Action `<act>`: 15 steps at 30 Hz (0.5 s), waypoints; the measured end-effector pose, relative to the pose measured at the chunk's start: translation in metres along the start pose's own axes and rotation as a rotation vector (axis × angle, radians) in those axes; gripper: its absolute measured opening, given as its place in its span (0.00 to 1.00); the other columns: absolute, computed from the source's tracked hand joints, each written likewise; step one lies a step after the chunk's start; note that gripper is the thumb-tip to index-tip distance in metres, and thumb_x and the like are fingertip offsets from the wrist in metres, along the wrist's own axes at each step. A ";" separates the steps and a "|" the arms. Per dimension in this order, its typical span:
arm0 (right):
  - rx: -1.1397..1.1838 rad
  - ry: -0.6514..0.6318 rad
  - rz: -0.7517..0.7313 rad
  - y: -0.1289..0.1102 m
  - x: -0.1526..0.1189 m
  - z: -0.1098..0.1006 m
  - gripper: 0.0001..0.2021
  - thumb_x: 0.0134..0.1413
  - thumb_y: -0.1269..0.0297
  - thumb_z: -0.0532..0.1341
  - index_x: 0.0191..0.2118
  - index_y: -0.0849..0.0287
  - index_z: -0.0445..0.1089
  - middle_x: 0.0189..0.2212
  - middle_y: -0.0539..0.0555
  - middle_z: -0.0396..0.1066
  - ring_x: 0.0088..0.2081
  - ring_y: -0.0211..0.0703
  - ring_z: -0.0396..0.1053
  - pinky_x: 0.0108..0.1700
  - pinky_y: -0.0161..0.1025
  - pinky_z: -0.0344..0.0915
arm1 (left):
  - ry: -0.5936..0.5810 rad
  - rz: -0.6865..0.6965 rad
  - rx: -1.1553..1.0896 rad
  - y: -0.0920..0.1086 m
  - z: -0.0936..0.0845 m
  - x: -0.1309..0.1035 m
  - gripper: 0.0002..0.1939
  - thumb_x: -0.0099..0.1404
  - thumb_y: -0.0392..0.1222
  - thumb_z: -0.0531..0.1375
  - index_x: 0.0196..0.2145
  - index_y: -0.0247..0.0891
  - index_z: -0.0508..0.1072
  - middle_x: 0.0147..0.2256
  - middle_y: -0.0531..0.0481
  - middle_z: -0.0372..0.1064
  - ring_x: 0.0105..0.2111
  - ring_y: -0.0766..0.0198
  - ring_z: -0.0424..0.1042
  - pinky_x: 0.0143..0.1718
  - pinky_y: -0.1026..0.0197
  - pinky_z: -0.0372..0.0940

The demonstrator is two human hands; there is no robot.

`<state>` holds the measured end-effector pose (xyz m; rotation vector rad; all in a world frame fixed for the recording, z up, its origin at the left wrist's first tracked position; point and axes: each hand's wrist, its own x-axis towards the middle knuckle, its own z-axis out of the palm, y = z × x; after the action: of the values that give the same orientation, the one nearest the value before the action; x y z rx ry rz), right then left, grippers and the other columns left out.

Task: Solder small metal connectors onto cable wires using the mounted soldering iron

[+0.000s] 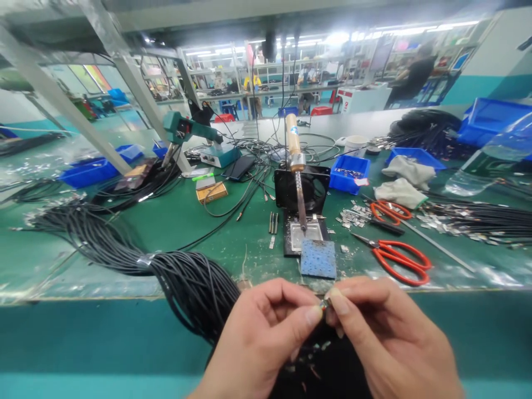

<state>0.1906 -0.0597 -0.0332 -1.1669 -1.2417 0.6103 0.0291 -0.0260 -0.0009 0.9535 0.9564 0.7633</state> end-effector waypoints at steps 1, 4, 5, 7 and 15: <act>-0.006 0.000 -0.003 0.000 -0.001 0.000 0.05 0.60 0.70 0.65 0.38 0.52 0.74 0.32 0.46 0.77 0.29 0.33 0.76 0.34 0.24 0.76 | 0.000 0.007 0.010 0.001 0.001 -0.001 0.09 0.63 0.45 0.71 0.33 0.36 0.80 0.29 0.52 0.73 0.24 0.72 0.59 0.23 0.69 0.53; -0.013 -0.018 -0.010 -0.001 -0.006 -0.002 0.05 0.61 0.70 0.65 0.38 0.51 0.74 0.32 0.46 0.77 0.29 0.32 0.77 0.34 0.23 0.75 | 0.009 0.022 0.051 0.003 0.002 -0.003 0.10 0.64 0.46 0.70 0.34 0.37 0.79 0.30 0.51 0.73 0.24 0.71 0.60 0.23 0.69 0.54; -0.021 -0.029 -0.011 -0.001 -0.007 -0.005 0.04 0.61 0.70 0.65 0.38 0.52 0.74 0.32 0.46 0.77 0.30 0.33 0.77 0.34 0.24 0.75 | 0.016 0.031 0.084 0.000 0.002 -0.002 0.10 0.65 0.47 0.70 0.34 0.37 0.79 0.30 0.51 0.74 0.24 0.71 0.61 0.23 0.69 0.56; -0.066 -0.010 0.004 0.003 -0.006 -0.012 0.02 0.60 0.68 0.66 0.37 0.52 0.75 0.32 0.47 0.78 0.29 0.34 0.78 0.34 0.25 0.75 | 0.013 0.120 0.256 -0.014 0.001 0.001 0.09 0.68 0.45 0.66 0.35 0.37 0.78 0.33 0.48 0.76 0.26 0.68 0.67 0.26 0.67 0.62; -0.199 0.165 0.162 0.059 0.043 -0.039 0.13 0.58 0.51 0.68 0.36 0.56 0.74 0.26 0.50 0.77 0.26 0.39 0.75 0.28 0.31 0.72 | -0.206 0.677 0.966 -0.051 -0.027 0.010 0.05 0.65 0.37 0.64 0.38 0.38 0.81 0.41 0.42 0.81 0.39 0.53 0.77 0.43 0.56 0.73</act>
<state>0.2521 -0.0150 -0.0656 -1.4653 -1.0925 0.5062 0.0147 -0.0295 -0.0577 2.2298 0.8045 0.7184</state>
